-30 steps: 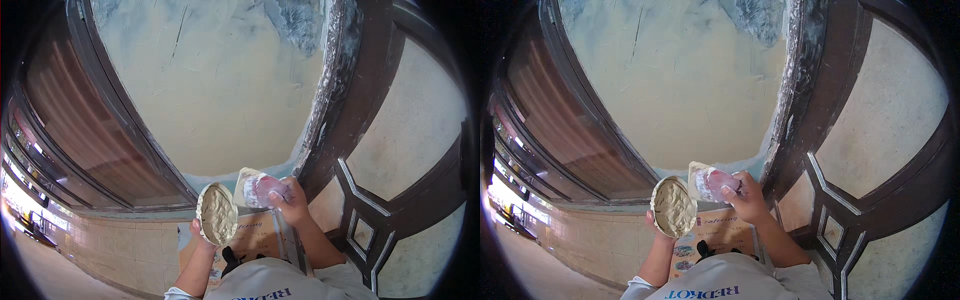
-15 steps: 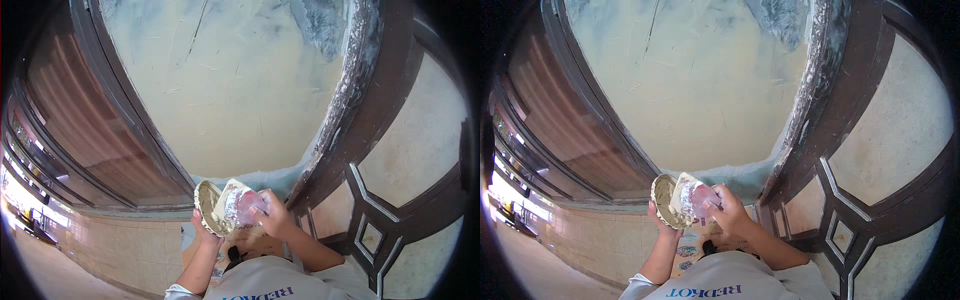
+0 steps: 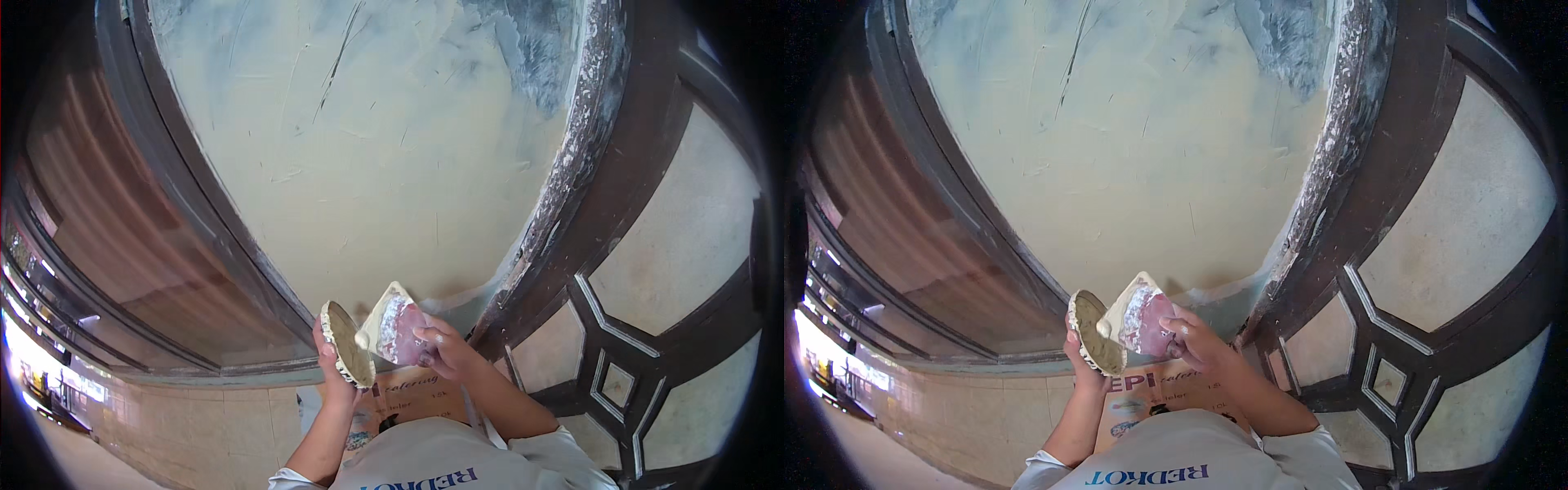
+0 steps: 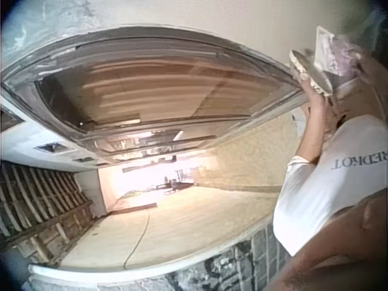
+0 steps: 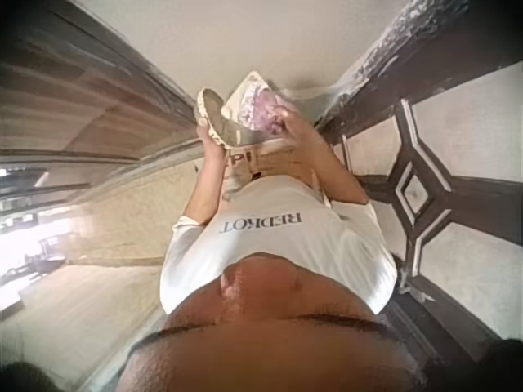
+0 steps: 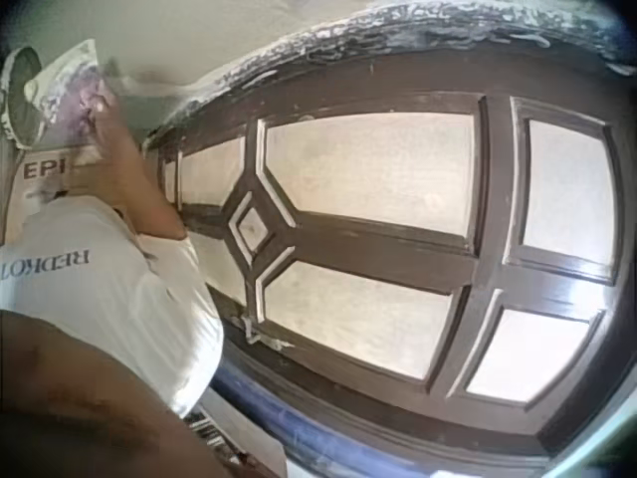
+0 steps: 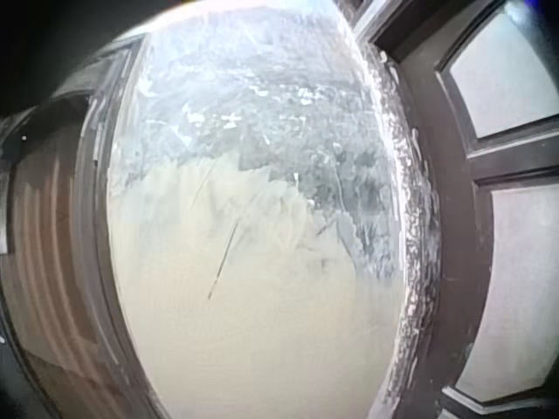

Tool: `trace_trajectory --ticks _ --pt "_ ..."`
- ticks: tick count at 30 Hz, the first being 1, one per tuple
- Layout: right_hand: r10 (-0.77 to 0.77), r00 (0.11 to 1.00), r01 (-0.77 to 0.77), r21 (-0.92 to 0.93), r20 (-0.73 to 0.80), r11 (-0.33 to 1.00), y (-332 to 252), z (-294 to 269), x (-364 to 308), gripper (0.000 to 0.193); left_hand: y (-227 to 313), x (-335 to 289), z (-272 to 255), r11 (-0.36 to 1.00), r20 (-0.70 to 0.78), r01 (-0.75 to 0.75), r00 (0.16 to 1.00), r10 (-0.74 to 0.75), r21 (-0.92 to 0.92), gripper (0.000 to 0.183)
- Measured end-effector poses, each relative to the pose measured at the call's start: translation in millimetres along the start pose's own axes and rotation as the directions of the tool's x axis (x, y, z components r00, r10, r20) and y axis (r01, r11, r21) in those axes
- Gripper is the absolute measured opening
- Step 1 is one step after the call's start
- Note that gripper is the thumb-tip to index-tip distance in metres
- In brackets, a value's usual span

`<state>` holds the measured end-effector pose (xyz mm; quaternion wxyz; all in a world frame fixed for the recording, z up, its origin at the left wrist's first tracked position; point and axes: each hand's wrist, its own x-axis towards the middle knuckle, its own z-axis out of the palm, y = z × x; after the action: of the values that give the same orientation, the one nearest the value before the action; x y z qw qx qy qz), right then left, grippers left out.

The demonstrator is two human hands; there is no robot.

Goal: The person applies wall filler to a door frame using a putty knife, taking the filler from a putty container.

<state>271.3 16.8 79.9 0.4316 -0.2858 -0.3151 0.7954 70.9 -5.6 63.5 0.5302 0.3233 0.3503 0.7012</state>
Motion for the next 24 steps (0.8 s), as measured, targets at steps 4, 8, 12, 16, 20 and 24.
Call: trace_trajectory --ticks 4,8,12,16,20,24 --pt "-0.068 0.998 0.068 0.019 0.005 0.998 -2.9 -5.2 7.9 0.029 5.5 8.5 -5.4 0.952 0.137 0.241 0.966 -0.217 -0.191 0.086" --pt "-0.253 0.967 0.251 -0.045 -0.038 0.967 -10.6 8.5 9.7 0.016 12.9 17.8 -15.1 0.859 0.289 0.402 0.904 -0.316 -0.318 0.086" --pt "-0.353 0.927 0.331 -0.166 -0.126 0.929 -19.3 23.0 8.4 0.011 17.1 28.2 -12.6 0.788 0.33 0.478 0.87 -0.365 -0.388 0.086" --pt "-0.464 0.875 0.432 -0.207 -0.139 0.878 -11.9 23.5 11.0 0.014 18.8 36.9 -16.9 0.795 0.348 0.5 0.854 -0.387 -0.343 0.087" --pt "-0.542 0.837 0.525 -0.168 -0.072 0.834 -1.5 12.3 12.6 0.016 31.8 43.0 -15.0 0.752 0.374 0.568 0.812 -0.447 -0.334 0.086" --pt "-0.492 0.87 0.481 -0.175 -0.02 0.859 -9.6 26.2 11.4 0.026 33.2 52.5 -29.7 0.755 0.372 0.584 0.799 -0.472 -0.298 0.085"
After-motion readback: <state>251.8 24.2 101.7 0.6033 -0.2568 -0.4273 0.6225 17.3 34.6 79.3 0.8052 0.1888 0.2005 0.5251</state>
